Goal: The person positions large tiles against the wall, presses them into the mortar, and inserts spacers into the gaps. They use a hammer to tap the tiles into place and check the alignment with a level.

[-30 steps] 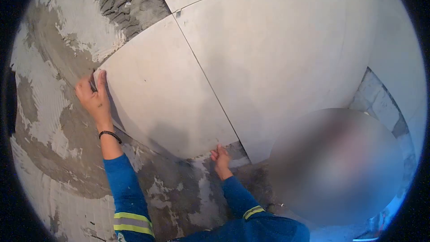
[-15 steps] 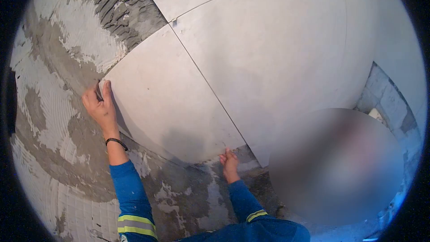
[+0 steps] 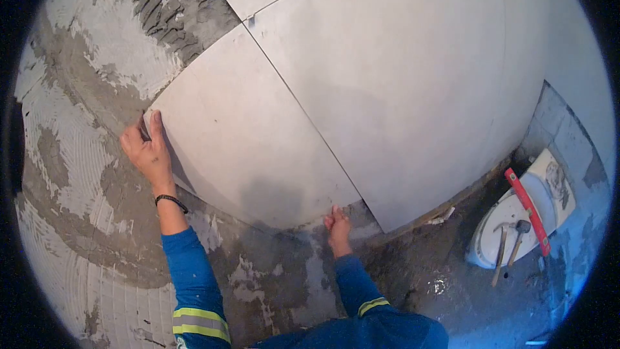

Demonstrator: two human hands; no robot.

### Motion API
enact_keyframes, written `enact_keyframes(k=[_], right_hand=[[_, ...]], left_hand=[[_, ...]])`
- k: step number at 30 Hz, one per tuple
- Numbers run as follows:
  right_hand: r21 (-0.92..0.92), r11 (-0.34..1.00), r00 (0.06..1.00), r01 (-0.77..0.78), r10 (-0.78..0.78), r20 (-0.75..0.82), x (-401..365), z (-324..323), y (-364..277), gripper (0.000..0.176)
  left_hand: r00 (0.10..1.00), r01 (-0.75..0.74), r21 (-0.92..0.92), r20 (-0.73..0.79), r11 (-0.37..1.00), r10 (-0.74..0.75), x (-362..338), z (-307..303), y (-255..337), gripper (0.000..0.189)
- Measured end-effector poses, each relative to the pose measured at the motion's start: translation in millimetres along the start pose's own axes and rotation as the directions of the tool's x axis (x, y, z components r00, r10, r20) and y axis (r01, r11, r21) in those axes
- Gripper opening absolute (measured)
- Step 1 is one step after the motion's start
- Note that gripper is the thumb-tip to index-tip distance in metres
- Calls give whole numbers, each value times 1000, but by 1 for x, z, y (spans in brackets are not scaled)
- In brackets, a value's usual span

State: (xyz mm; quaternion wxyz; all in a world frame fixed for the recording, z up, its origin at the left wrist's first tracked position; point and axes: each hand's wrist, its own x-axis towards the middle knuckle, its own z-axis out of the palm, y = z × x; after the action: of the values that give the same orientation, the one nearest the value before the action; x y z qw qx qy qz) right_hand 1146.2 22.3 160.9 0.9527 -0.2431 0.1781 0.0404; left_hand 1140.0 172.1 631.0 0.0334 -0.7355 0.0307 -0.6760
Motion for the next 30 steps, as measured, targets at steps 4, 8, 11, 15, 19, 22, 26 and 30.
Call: enact_keyframes(k=[4,8,11,15,19,22,26,30], right_hand=[[66,998,998,3,1,-63,12,0,10,26],[96,995,990,2,11,-142,-3,3,0,24],[73,997,990,3,8,-143,5,-2,6,25],[66,998,980,-4,17,-196,2,1,2,28],[27,1000,975,-12,17,-222,2,2,1,28],[19,999,985,-30,33,-170,6,-4,3,30],[26,999,983,-21,26,-184,2,4,-3,29],[37,999,978,17,-9,-209,9,0,6,29]], left_hand=[[1000,11,3,-2,1000,-11,1,3,-1,35],[999,-19,102,35,995,15,-3,4,-9,49],[1000,12,36,-2,999,-12,-3,8,-6,50],[998,55,40,27,998,-56,-3,12,-18,51],[996,81,36,30,996,-82,-4,7,-7,51],[995,82,65,52,995,-86,-2,8,-11,50],[999,31,47,12,998,-31,-2,7,-7,49],[1000,-1,33,-5,999,1,-3,8,-6,49]])
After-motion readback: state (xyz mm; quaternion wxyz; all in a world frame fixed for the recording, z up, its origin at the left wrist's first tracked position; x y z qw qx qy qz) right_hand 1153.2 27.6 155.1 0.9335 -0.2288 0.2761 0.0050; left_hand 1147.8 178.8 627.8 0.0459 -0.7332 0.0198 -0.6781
